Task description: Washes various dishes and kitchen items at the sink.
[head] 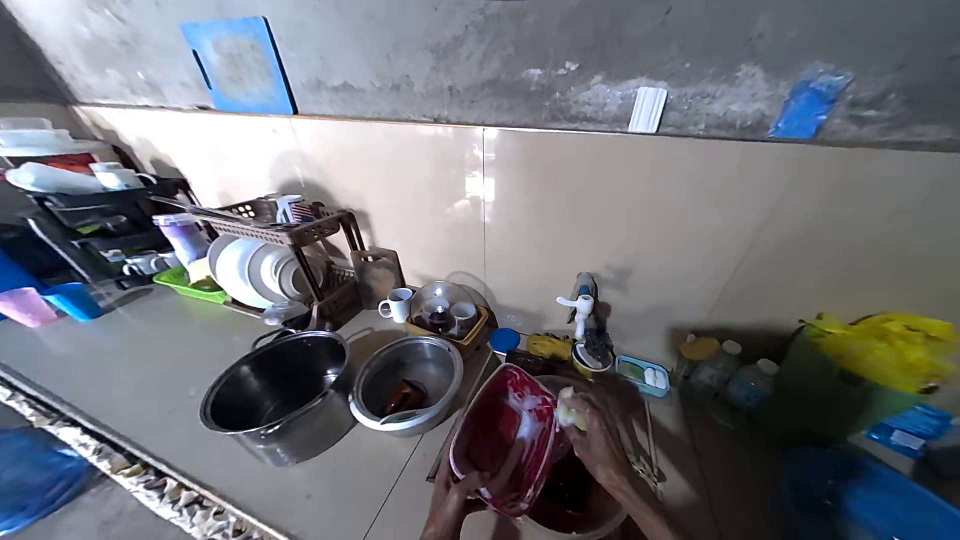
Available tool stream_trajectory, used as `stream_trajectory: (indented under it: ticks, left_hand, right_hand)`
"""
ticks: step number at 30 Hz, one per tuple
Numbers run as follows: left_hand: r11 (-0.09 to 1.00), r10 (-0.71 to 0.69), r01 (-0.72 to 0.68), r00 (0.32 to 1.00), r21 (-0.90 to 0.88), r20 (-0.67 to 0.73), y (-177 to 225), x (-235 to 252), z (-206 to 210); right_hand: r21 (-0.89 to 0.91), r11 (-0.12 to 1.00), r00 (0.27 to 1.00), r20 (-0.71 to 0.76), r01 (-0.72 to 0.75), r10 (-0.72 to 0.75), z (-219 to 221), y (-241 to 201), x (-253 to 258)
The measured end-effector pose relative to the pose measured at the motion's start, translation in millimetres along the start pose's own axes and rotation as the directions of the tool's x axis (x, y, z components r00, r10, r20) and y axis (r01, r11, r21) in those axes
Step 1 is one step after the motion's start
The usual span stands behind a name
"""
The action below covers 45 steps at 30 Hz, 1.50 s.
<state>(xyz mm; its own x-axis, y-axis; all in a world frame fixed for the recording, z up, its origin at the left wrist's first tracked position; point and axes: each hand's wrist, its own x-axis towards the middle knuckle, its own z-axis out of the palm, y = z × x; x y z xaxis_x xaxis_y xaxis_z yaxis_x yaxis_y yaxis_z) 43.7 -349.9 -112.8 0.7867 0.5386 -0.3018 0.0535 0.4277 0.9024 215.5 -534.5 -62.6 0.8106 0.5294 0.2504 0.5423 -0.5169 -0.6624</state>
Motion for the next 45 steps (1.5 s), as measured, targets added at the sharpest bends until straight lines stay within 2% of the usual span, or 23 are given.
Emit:
stream_trajectory:
  ticks: [3,5,6,7,8,11,13,15,17,19,22,24,26,30,31,34,36,38,39,40,42,43,45]
  left_hand:
    - [0.999,-0.045,0.046,0.998,-0.028,0.040,-5,3,9]
    - [0.995,-0.083,0.087,0.992,-0.038,0.100,-4,0,22]
    - [0.995,-0.096,0.100,0.987,-0.023,0.129,-5,-1,28]
    - [0.994,-0.104,0.106,0.983,0.001,0.150,-7,-1,31]
    - [0.994,-0.110,0.107,0.983,0.029,0.147,-7,-1,30]
    - [0.991,-0.102,0.091,0.989,0.103,0.111,-2,-1,16]
    - [0.989,-0.086,0.077,0.994,0.129,0.063,-4,-4,10]
    - [0.989,-0.076,0.070,0.996,0.132,0.043,-6,0,10]
    - [0.986,-0.078,0.064,0.994,0.154,0.083,-11,7,7]
    - [0.984,-0.071,0.047,0.988,0.171,0.136,-8,12,6]
    - [0.961,-0.049,-0.003,0.982,0.277,0.181,15,8,1]
    - [0.949,-0.027,-0.036,0.981,0.314,0.193,18,12,-2]
    - [0.937,-0.013,-0.060,0.978,0.344,0.208,17,14,-2]
    - [0.916,0.023,-0.119,0.969,0.383,0.246,12,24,3]
    - [0.895,0.040,-0.172,0.950,0.411,0.310,15,27,1]
    - [0.799,0.049,-0.335,0.864,0.500,0.501,27,32,4]
    - [0.808,0.060,-0.321,0.879,0.494,0.472,28,36,8]
    - [0.818,0.040,-0.257,0.918,0.515,0.394,32,44,3]
    - [0.799,0.024,-0.240,0.929,0.552,0.370,36,45,2]
    - [0.779,-0.010,-0.228,0.927,0.584,0.375,42,46,3]
    - [0.723,-0.080,-0.232,0.908,0.651,0.411,56,45,8]
    - [0.697,-0.119,-0.237,0.893,0.677,0.435,64,46,12]
    - [0.680,-0.172,-0.237,0.868,0.694,0.465,81,50,18]
  right_hand:
    - [0.068,0.981,0.969,0.155,0.183,-0.192,5,-28,-10]
    - [0.108,0.918,0.840,0.374,0.382,-0.393,25,-30,-13]
    - [0.109,0.864,0.765,0.420,0.491,-0.488,37,-24,-10]
    - [0.085,0.822,0.729,0.416,0.564,-0.543,46,-15,-5]
    - [0.023,0.816,0.747,0.389,0.578,-0.540,51,-5,3]
    - [-0.257,0.897,0.886,0.397,0.360,-0.242,49,2,18]
    - [-0.276,0.937,0.865,0.498,0.215,-0.052,47,-24,0]
    - [-0.123,0.969,0.817,0.567,0.213,-0.107,55,-42,-21]
    - [0.035,0.932,0.792,0.518,0.360,-0.325,74,-41,-25]
    - [0.062,0.920,0.844,0.377,0.388,-0.381,78,-32,-6]
    - [-0.115,0.978,0.961,0.235,0.175,-0.144,69,-14,9]
    - [-0.170,0.984,0.952,0.305,0.061,-0.006,69,-17,-8]
    - [-0.044,0.999,0.922,0.386,-0.013,0.029,72,-31,-38]
    - [0.402,0.913,0.909,0.403,-0.070,-0.108,80,-49,-67]
    - [0.388,0.921,0.887,0.437,-0.033,-0.152,76,-45,-72]
    - [0.049,0.986,0.728,0.668,0.160,-0.152,56,-23,-62]
    - [-0.092,0.974,0.604,0.795,0.208,-0.054,42,-23,-36]
    - [-0.048,0.987,0.513,0.858,0.153,-0.038,30,-36,-27]
    - [0.016,0.992,0.534,0.842,0.123,-0.080,32,-40,-33]
    - [0.043,0.990,0.597,0.794,0.134,-0.115,39,-40,-43]
    - [0.040,0.961,0.764,0.598,0.274,-0.243,63,-16,-72]
    - [-0.009,0.921,0.809,0.483,0.388,-0.336,73,7,-77]
    - [-0.140,0.827,0.810,0.344,0.545,-0.475,72,51,-63]
